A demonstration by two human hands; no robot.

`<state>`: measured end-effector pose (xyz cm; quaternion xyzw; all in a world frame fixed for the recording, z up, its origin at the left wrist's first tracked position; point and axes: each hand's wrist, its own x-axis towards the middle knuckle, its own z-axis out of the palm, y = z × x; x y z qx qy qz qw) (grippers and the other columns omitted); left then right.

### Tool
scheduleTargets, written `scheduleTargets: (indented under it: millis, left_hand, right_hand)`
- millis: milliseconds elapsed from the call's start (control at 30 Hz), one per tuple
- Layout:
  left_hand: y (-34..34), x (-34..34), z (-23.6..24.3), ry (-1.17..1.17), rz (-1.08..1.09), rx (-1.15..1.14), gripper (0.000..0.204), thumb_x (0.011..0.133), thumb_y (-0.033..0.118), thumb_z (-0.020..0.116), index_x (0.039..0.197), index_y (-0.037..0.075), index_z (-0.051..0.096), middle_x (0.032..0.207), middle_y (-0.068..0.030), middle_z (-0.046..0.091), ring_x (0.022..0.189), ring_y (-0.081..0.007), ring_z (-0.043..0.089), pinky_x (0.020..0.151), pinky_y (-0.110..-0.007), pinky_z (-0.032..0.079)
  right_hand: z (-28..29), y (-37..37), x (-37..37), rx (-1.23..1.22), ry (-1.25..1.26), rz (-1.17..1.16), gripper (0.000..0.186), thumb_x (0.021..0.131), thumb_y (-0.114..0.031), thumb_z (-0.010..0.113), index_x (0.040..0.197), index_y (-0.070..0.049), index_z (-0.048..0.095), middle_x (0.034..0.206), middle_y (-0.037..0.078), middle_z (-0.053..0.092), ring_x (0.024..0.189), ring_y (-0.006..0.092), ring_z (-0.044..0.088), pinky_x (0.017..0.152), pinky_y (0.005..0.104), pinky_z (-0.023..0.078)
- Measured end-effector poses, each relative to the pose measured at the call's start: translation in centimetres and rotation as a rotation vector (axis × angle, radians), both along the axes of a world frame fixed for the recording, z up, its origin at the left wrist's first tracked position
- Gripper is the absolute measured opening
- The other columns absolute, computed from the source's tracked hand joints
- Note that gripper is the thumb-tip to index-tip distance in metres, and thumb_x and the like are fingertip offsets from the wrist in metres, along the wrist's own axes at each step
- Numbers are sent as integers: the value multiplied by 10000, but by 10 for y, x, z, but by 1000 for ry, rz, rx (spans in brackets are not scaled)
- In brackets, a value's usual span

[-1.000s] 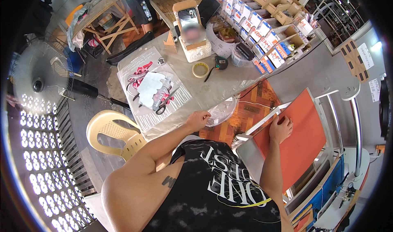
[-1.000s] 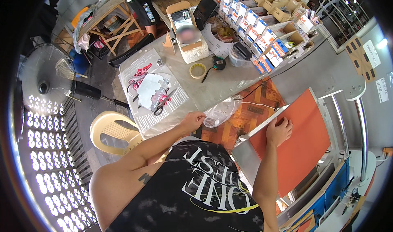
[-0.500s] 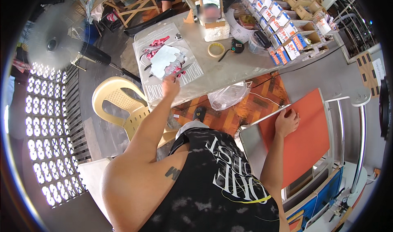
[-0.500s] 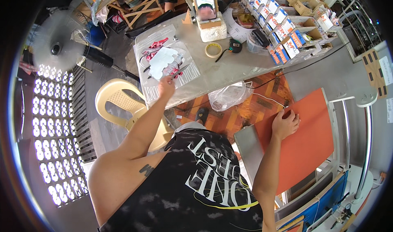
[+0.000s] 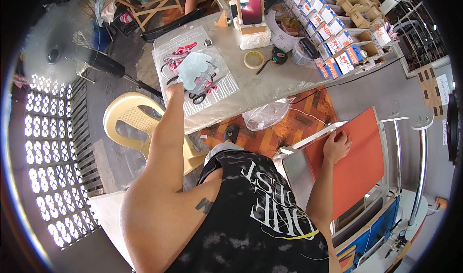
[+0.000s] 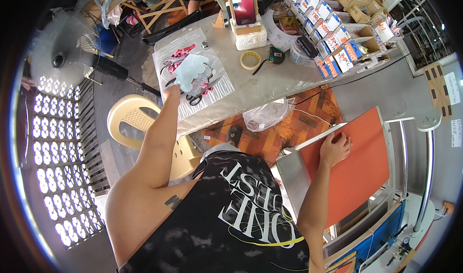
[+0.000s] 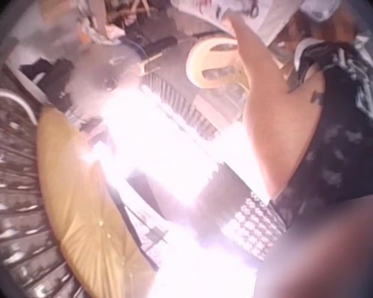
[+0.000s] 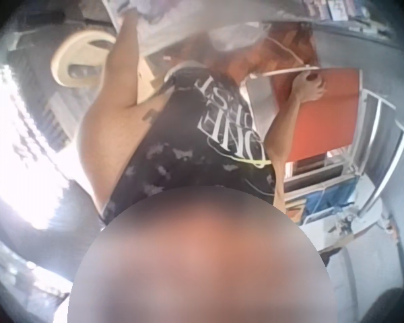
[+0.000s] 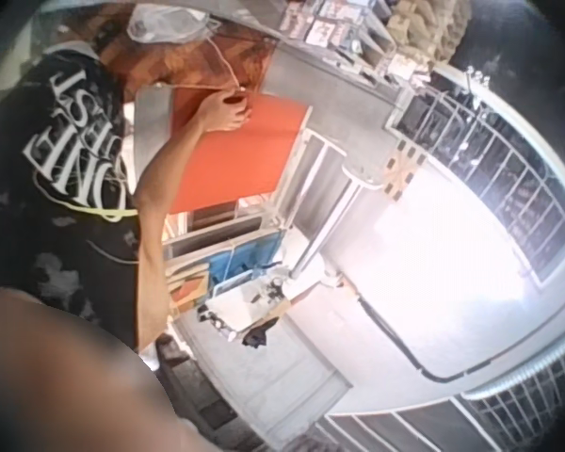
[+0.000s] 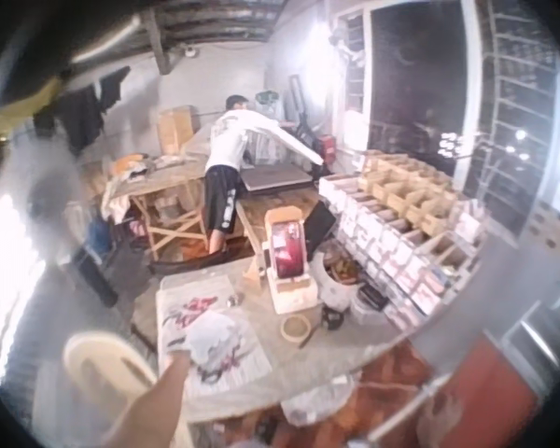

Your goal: The person moves a plastic chair and a white board, then adjusts a standing fan. They handle a red sheet on a machine, pick up a small black device, and place it back. The person then walks through the room.

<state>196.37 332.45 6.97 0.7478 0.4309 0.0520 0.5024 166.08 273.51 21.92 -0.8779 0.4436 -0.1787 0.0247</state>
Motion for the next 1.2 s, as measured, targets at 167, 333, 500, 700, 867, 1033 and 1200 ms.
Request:
scheduleTargets:
  millis: [167,333,500,700,867,1033,1200]
  left_hand:
    - [-13,4,67,-311,-146,518,188,855,194,725,943,30,698,803,-118,707,720,-245,685,681,-364,533]
    - [-57,0,175,-655,-566,650,79,892,101,642,937,37,654,875,-148,692,794,-331,682,730,-419,539]
    - [-118,-35,210,-778,-895,993,90,848,84,678,934,66,658,954,-98,681,912,-307,648,821,-433,508]
    - [-205,-119,202,-963,-1245,603,103,760,27,694,843,56,640,950,-94,665,940,-301,634,837,-427,490]
    - [-234,-159,195,-995,-1684,406,149,759,107,735,883,70,661,967,-85,641,988,-288,616,896,-420,476]
    - [-218,-147,177,-848,-1590,207,187,787,150,757,929,60,674,1031,-108,654,1028,-302,606,933,-407,464]
    - [-173,-91,121,-643,-1268,356,235,808,184,743,982,52,657,1089,-123,643,1058,-343,595,953,-473,449]
  right_hand:
    - [3,2,4,10,-11,-18,505,922,-419,579,1322,-111,571,1468,170,467,1404,343,369,1157,485,279]
    - [3,3,8,41,5,-47,516,905,-392,601,1318,-84,572,1479,182,451,1407,362,352,1158,502,269]
    - [9,13,13,-108,-113,50,355,900,-248,633,1200,-57,636,1371,193,537,1311,371,457,1078,489,380]
    - [18,121,53,1227,-573,329,299,993,-304,595,1149,-54,649,992,88,679,839,195,636,782,306,522]
    - [10,179,109,2057,-727,29,193,945,-147,656,1114,-55,640,982,66,699,866,205,678,794,352,552]
    - [22,148,100,1415,-314,338,239,903,-35,654,1138,7,650,948,80,707,823,152,661,763,317,526]
    - [45,131,93,936,-137,606,313,876,-74,628,1186,-30,645,902,184,706,800,348,672,741,401,511]
